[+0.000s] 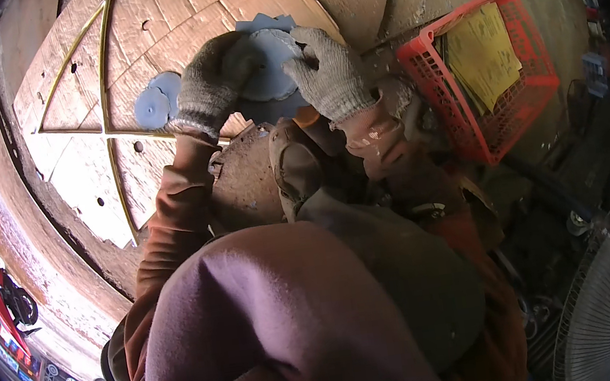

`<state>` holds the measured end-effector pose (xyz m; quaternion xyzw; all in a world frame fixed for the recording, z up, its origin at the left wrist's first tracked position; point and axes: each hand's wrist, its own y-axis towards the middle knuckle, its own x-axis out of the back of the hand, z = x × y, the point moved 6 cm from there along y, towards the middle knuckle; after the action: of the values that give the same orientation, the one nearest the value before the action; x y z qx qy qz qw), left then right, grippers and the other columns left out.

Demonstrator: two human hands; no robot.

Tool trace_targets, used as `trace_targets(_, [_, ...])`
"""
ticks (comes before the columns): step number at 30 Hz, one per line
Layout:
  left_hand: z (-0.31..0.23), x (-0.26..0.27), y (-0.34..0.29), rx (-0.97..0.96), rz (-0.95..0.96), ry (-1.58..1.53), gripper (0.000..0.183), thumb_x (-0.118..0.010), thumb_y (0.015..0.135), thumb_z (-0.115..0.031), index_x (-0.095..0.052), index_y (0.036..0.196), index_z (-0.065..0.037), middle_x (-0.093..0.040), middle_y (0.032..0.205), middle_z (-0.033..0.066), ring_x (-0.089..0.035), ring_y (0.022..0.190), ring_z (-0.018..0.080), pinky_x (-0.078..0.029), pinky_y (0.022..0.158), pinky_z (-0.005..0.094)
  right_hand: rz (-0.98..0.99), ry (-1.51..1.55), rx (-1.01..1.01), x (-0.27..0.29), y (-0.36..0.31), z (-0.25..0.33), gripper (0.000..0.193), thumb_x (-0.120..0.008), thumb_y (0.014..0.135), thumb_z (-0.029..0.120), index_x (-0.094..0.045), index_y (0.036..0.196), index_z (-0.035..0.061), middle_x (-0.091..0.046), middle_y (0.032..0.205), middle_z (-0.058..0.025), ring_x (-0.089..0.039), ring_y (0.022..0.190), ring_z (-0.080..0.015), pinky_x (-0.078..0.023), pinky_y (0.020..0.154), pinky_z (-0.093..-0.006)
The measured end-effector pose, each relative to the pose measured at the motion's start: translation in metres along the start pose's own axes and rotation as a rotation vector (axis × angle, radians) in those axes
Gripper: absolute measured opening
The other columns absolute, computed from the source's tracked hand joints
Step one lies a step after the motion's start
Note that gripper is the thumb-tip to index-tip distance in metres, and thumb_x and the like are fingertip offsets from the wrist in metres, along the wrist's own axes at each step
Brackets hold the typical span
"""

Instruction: The person handles and stacks various metal plates, including circular discs and square sheets, on a cardboard workspace while sitting on the floor.

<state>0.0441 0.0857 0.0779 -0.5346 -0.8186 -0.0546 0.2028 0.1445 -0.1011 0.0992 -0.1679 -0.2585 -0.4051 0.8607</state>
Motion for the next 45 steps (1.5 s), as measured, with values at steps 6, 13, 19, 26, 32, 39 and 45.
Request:
trace_targets(6, [-0.002, -0.005, -0.002, -0.058, -0.045, 0.046, 0.054, -0.082, 0.087, -0.031, -0.065, 0.13, -0.004, -0.072, 0.119, 0.0179, -0.07, 0.112, 0.0306, -0.055, 0.098, 0.0387, 0.0, 0.046, -0.015, 0.006, -0.002, 0.007, 0.051, -0.081, 0.085, 0.018, -0.063, 0.131, 0.0046, -0.073, 0.108, -0.016, -0.073, 0.091, -0.027, -0.058, 0.082, -0.0369])
trace_targets(13, [-0.007, -0.009, -0.001, -0.039, -0.074, 0.101, 0.055, -0.083, 0.085, -0.035, -0.066, 0.129, -0.006, -0.072, 0.118, 0.0185, -0.071, 0.112, 0.0317, -0.056, 0.097, 0.0398, -0.088, -0.177, 0.116, 0.006, -0.001, 0.012, 0.055, -0.083, 0.086, 0.027, -0.063, 0.132, 0.0043, -0.073, 0.113, -0.0152, -0.072, 0.099, -0.0272, -0.057, 0.086, -0.036])
trace_targets(19, [-0.018, -0.003, -0.003, 0.209, -0.07, -0.486, 0.05, -0.081, 0.09, -0.021, -0.064, 0.131, 0.002, -0.073, 0.118, 0.0149, -0.071, 0.106, 0.0209, -0.057, 0.094, 0.0315, -0.069, 0.057, -0.062, 0.008, 0.002, 0.011, 0.06, -0.087, 0.083, 0.028, -0.062, 0.131, 0.0018, -0.072, 0.115, -0.0133, -0.071, 0.102, -0.024, -0.056, 0.09, -0.0358])
trace_targets(26, [-0.05, 0.018, -0.031, 0.184, -0.314, -0.871, 0.04, -0.08, 0.09, -0.004, -0.064, 0.126, 0.003, -0.074, 0.108, 0.0098, -0.071, 0.095, 0.0167, -0.059, 0.084, 0.0294, -0.219, 0.453, 0.051, 0.022, -0.008, 0.058, 0.051, -0.076, 0.095, 0.024, -0.058, 0.134, -0.0035, -0.069, 0.121, -0.0142, -0.067, 0.109, -0.0257, -0.054, 0.094, -0.038])
trace_targets(32, [-0.041, -0.001, -0.035, 0.201, -0.231, -0.986, 0.04, -0.069, 0.097, -0.007, -0.058, 0.134, 0.002, -0.069, 0.116, 0.0108, -0.068, 0.102, 0.0184, -0.058, 0.086, 0.0302, -0.181, 0.358, 0.105, 0.015, -0.001, 0.058, 0.046, -0.06, 0.105, 0.029, -0.054, 0.135, -0.0049, -0.065, 0.123, -0.0218, -0.063, 0.117, -0.0314, -0.05, 0.1, -0.041])
trace_targets(39, [-0.036, -0.013, -0.028, 0.218, -0.201, -0.962, 0.048, -0.072, 0.097, -0.012, -0.054, 0.141, -0.001, -0.067, 0.122, 0.0096, -0.066, 0.105, 0.0165, -0.059, 0.087, 0.0294, -0.138, 0.235, 0.091, 0.007, -0.003, 0.062, 0.043, -0.06, 0.106, 0.03, -0.058, 0.129, -0.0056, -0.067, 0.111, -0.0189, -0.064, 0.102, -0.0284, -0.053, 0.089, -0.0385])
trace_targets(45, [-0.033, -0.001, -0.024, 0.136, -0.323, -0.969, 0.049, -0.077, 0.093, -0.009, -0.057, 0.137, 0.0, -0.067, 0.123, 0.0098, -0.067, 0.106, 0.0182, -0.057, 0.094, 0.0312, -0.053, 0.41, -0.024, 0.01, -0.007, 0.049, 0.048, -0.061, 0.106, 0.029, -0.048, 0.139, -0.0034, -0.067, 0.102, -0.0137, -0.065, 0.092, -0.022, -0.055, 0.083, -0.0355])
